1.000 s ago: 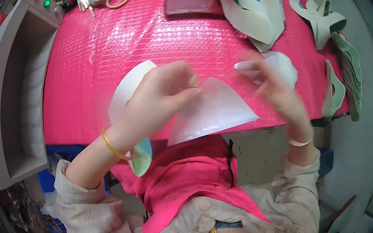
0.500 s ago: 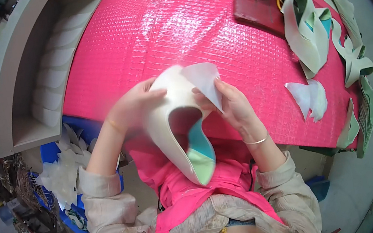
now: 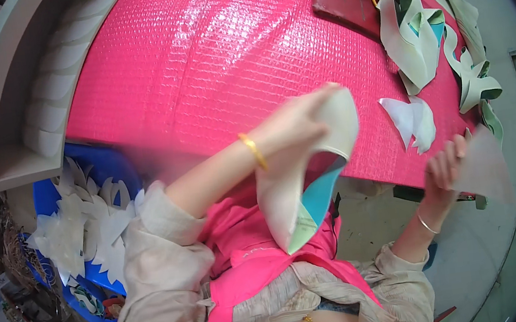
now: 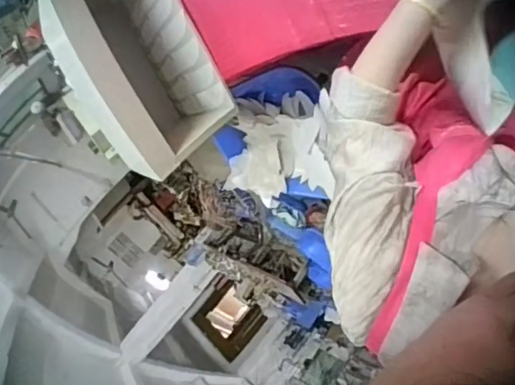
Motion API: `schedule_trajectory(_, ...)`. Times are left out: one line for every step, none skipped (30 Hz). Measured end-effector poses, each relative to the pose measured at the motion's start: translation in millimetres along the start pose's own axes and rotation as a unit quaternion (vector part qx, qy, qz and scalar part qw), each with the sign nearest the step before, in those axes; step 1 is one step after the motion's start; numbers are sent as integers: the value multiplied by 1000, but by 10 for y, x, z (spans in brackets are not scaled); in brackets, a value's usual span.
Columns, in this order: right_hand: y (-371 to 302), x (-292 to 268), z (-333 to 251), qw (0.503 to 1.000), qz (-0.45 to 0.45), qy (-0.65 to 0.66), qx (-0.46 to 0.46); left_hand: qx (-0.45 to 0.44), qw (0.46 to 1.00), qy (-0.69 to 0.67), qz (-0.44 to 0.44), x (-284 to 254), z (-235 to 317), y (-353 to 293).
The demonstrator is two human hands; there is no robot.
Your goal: The person assembles shoe components by hand on a pink workbench. They pick up white and green shoe parts, align them, and press them together to form a shoe upper. The person handles the items one at a time, inspecting the fit and smoothing the edges.
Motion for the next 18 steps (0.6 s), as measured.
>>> schedule_trajectory(4, -110, 163, 998, 51, -13, 26, -20, 991, 112, 72, -107, -212, -144)
schedule_trajectory(-16, -211, 309, 993, 102, -25, 49, -13, 986, 131, 99, -188, -357, -280)
schedule_trajectory(138, -191, 779, 974, 151, -142, 87, -14, 979, 157, 127, -287, -457, -456)
schedule_trajectory(265, -269, 1138, 960, 134, -194, 151, -7, 977, 162, 136, -344, -538, -608)
schedule_trajectory(389, -355, 1501, 940, 108, -242, 213, -4, 974, 172, 147, -407, -589, -775)
schedule_trajectory(456, -241, 1805, 916, 129, -271, 266, -3, 970, 181, 162, -452, -609, -927)
schedule_trajectory(491, -131, 2049, 886, 146, -302, 319, -104, 962, 191, 166, -513, -572, -1052)
schedule_trajectory(474, -299, 2181, 893, 157, -302, 295, -201, 945, 198, 166, -583, -393, -1149)
schedule_trajectory(488, -387, 2307, 898, 166, -304, 272, -295, 920, 200, 166, -620, -329, -1272)
schedule_trajectory(455, -397, 2273, 894, 174, -300, 284, -255, 883, 327, 221, -584, -331, -1367)
schedule_trajectory(461, -402, 2280, 888, 168, -306, 299, -124, 824, 480, 275, -465, -211, -1415)
schedule_trajectory(454, -421, 2271, 882, 167, -312, 311, -54, 774, 557, 297, -348, -137, -1420)
schedule_trajectory(466, -432, 2283, 875, 166, -319, 323, 16, 713, 628, 313, -232, -59, -1418)
schedule_trajectory(524, -386, 2285, 865, 165, -343, 325, 22, 753, 575, 320, -198, -68, -1427)
schedule_trajectory(610, -381, 2300, 847, 121, -414, 312, 10, 809, 487, 327, -257, -180, -1446)
schedule_trajectory(707, -379, 2312, 822, 77, -481, 296, -1, 857, 394, 331, -306, -351, -1467)
schedule_trajectory(773, -371, 2332, 791, 32, -544, 278, -13, 896, 296, 331, -369, -429, -1463)
schedule_trajectory(790, -384, 2352, 775, 50, -562, 284, -62, 917, 89, 385, -503, -561, -1482)
Point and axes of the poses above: each hand's wrist, its own y-axis towards the middle knuckle, its own x-axis out of the palm, z = x × y, the point moved 5 cm from there along y, towards the middle knuckle, and after that the axes turned 2 degrees about -y, right-handed, at the moved point
